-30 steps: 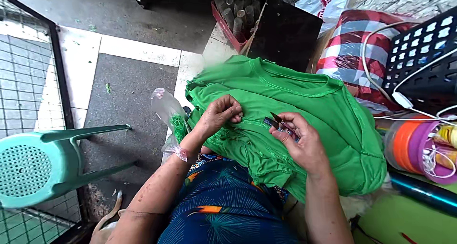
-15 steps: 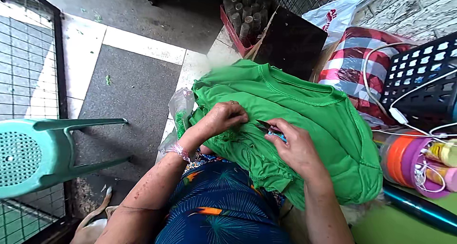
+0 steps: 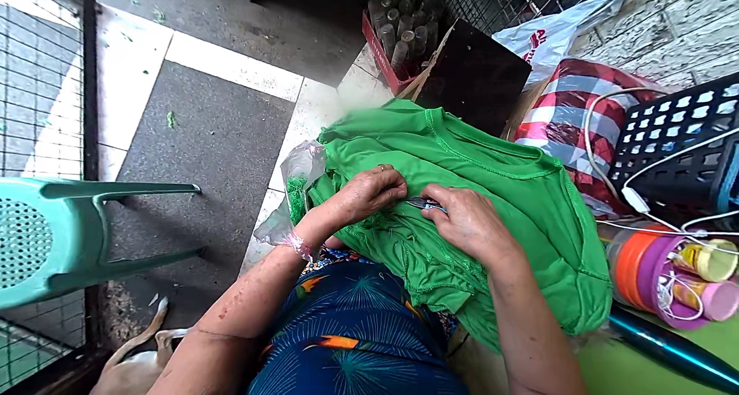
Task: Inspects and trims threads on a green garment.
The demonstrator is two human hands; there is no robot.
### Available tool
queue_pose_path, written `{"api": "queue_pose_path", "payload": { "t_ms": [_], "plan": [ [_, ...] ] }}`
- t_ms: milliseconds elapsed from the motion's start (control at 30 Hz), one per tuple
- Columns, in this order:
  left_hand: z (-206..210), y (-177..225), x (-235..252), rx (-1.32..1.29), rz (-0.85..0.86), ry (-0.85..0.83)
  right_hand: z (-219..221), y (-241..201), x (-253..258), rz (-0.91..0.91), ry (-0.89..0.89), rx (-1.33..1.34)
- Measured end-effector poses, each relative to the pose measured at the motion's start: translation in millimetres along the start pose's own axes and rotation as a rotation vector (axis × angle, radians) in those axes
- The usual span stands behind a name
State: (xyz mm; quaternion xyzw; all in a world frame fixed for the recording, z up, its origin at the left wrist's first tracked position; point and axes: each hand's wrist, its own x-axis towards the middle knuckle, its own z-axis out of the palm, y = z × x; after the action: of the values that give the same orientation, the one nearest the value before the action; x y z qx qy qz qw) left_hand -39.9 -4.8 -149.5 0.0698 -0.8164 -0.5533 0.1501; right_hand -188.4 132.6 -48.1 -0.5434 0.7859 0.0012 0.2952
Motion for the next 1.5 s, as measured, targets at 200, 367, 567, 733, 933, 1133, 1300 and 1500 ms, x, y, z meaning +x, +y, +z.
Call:
{"api": "queue_pose_path", "payload": {
  "t_ms": [200, 367, 567, 733, 933, 1133, 1300, 1500],
  "plan": [
    [2, 0, -3, -0.029, -0.043, 0.031, 9, 8, 1, -0.074, 0.074, 0.040],
    [-2, 0, -14, -0.194, -0.166, 0.163, 16, 31, 1, -0.052, 0.134, 0.351],
    [-6, -7, -17, 0.016, 0.010, 0.061, 16, 29, -5, -0.011, 0.221, 0.601],
    [0, -10, -15, 0.106, 0.115, 0.092, 17, 15, -11, -0.067, 0.277, 0.461],
    [-1, -16, -13, 0.101, 0.182, 0.137, 20, 20, -12, 0.004, 0.297, 0.254],
    [-3, -13, -15, 0.092, 0.140, 0.120, 9, 17, -6, 0.021, 0.106, 0.200],
    [-2, -10, -17, 0.117, 0.135, 0.137, 6, 13, 3, 0.022, 0.030, 0.168],
    [1, -12, -18, 0.162, 0.168, 0.153, 13, 20, 4, -0.025, 0.090, 0.204]
  ]
}}
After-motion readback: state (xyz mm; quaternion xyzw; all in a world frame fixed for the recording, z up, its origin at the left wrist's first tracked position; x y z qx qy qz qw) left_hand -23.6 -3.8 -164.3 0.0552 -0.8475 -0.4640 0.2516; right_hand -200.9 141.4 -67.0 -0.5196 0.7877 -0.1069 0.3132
